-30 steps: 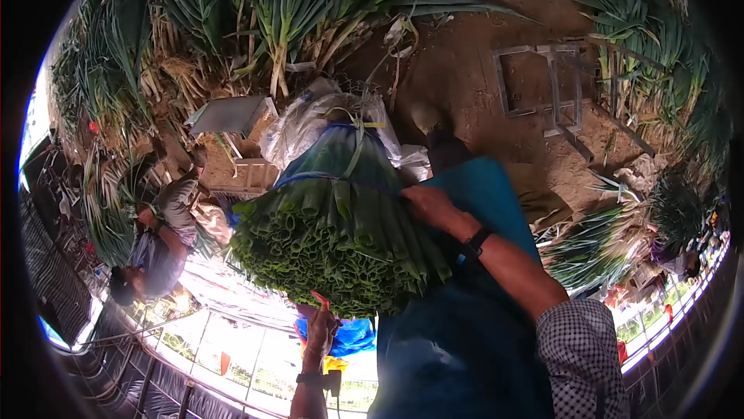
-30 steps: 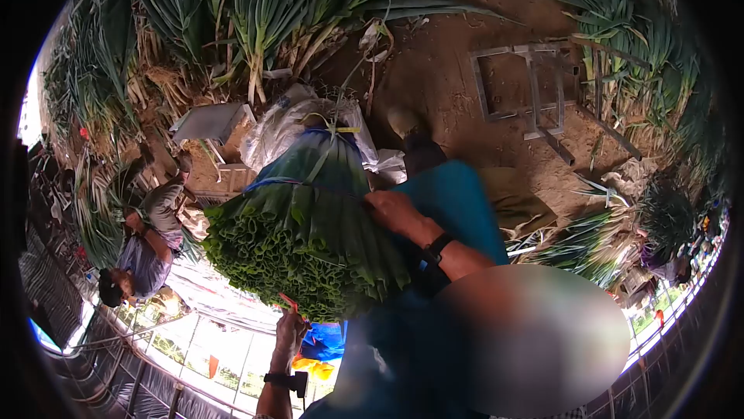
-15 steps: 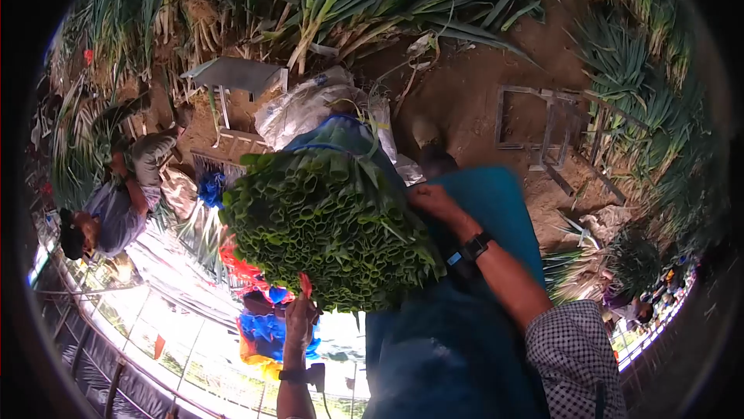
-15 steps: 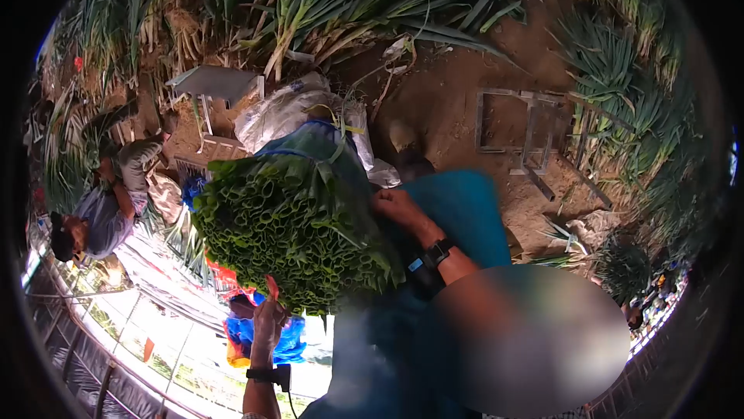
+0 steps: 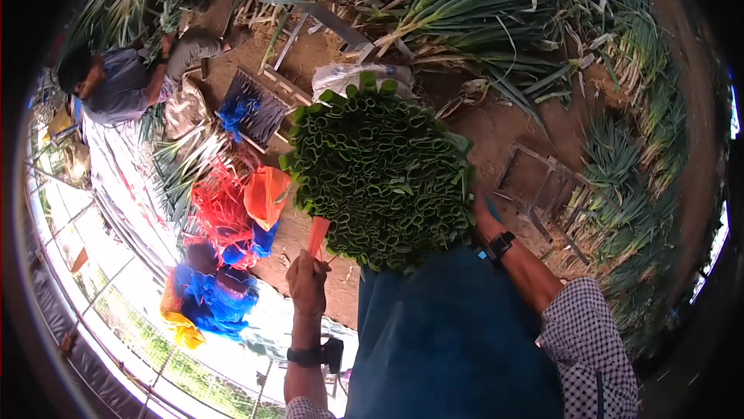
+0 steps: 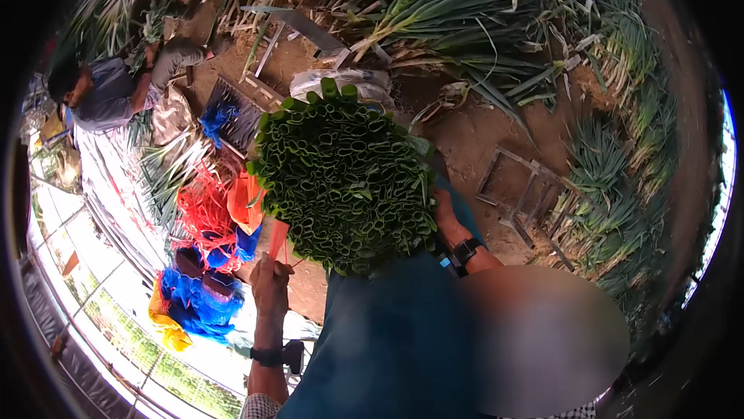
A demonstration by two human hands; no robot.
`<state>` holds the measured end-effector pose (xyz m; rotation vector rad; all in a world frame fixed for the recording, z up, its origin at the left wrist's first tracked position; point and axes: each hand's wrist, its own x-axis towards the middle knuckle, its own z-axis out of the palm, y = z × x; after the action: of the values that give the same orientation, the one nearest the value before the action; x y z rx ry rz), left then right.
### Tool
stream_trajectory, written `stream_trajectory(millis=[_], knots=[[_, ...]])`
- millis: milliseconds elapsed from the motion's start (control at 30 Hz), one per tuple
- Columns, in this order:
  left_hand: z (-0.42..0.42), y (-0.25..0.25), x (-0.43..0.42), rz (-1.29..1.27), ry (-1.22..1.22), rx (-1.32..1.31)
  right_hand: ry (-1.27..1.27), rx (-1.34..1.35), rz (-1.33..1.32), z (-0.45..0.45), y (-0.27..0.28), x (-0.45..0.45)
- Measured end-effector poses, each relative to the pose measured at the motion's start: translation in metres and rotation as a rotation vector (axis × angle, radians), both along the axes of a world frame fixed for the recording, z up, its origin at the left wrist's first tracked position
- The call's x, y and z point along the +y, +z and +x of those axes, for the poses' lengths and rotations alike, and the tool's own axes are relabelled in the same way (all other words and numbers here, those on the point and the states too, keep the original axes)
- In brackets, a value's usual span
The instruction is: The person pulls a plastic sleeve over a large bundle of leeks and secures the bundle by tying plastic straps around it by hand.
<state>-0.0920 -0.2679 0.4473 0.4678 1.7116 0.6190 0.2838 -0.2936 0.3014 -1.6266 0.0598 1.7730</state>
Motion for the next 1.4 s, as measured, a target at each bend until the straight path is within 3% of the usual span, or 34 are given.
stream_trajectory(millis=[33,100,133,167,233,267,333,400,467,567,667,700,733,800,900,967,1000,1067,1133,1167,1200,1300,1333,1400], knots=[[0.002,0.016,-0.003,0.075,0.100,-0.025,-0.022,0.026,-0.011,-0.004,0.007,0.003],[0.017,0.021,0.002,0.441,-0.485,0.659,-0.127,0.121,-0.007,-0.008,0.013,0.011],[0.016,0.016,0.006,0.410,-0.448,0.605,0.007,0.111,0.044,-0.004,0.014,0.011],[0.012,0.004,0.016,0.380,-0.399,0.547,-0.068,0.169,0.001,-0.006,0.014,0.016],[0.015,0.007,0.015,0.356,-0.605,0.726,-0.228,0.273,-0.065,-0.013,0.019,0.011],[0.011,0.006,0.010,0.424,-0.580,0.714,-0.143,0.260,0.016,-0.009,-0.014,-0.005],[0.001,0.011,0.002,0.416,-0.617,0.685,-0.076,0.239,-0.087,-0.001,-0.081,-0.049],[-0.001,0.010,0.002,0.280,-0.611,0.633,0.107,0.166,-0.092,0.012,-0.090,-0.046],[0.000,0.008,0.002,0.125,-0.501,0.557,0.399,0.054,-0.017,0.021,-0.054,-0.024],[0.008,0.011,0.000,0.077,-0.528,0.584,0.679,0.115,0.182,0.043,-0.019,0.019],[-0.004,-0.002,-0.023,-0.004,-0.405,0.474,1.464,-0.222,0.354,0.085,0.020,0.110],[0.004,0.001,-0.018,-0.016,-0.363,0.434,1.442,-0.286,0.420,0.106,0.020,0.136],[0.016,0.005,-0.010,-0.024,-0.319,0.397,1.172,-0.239,0.204,0.120,0.032,0.172],[0.023,0.006,-0.005,-0.064,-0.143,0.242,0.870,-0.599,0.303,0.123,0.002,0.208],[0.035,0.012,0.003,-0.128,0.024,0.203,1.101,-0.442,0.424,0.090,-0.046,0.223],[0.034,0.011,-0.002,-0.070,-0.380,0.488,1.276,-0.447,0.619,0.058,-0.076,0.213],[0.033,0.010,-0.004,-0.049,-0.559,0.605,1.285,-0.461,0.593,0.049,-0.075,0.213],[0.033,0.007,-0.003,-0.088,-0.226,0.338,1.291,-0.507,0.529,0.038,-0.071,0.210],[0.028,0.004,-0.005,-0.091,-0.386,0.448,1.344,-0.580,0.487,0.031,-0.076,0.208],[0.025,0.004,-0.006,-0.158,-0.221,0.350,1.371,-0.614,0.475,0.026,-0.080,0.210],[0.024,0.006,-0.005,-0.219,-0.044,0.267,1.245,-0.523,0.445,0.024,-0.083,0.205],[0.035,0.002,0.003,-0.025,-0.333,0.446,0.957,-0.260,0.339,0.033,-0.086,0.207],[0.030,0.000,0.006,-0.215,-0.097,0.287,0.912,-0.170,0.281,0.034,-0.080,0.208],[0.019,-0.004,-0.003,-0.210,0.002,0.241,0.924,-0.072,0.196,0.034,-0.055,0.212]])
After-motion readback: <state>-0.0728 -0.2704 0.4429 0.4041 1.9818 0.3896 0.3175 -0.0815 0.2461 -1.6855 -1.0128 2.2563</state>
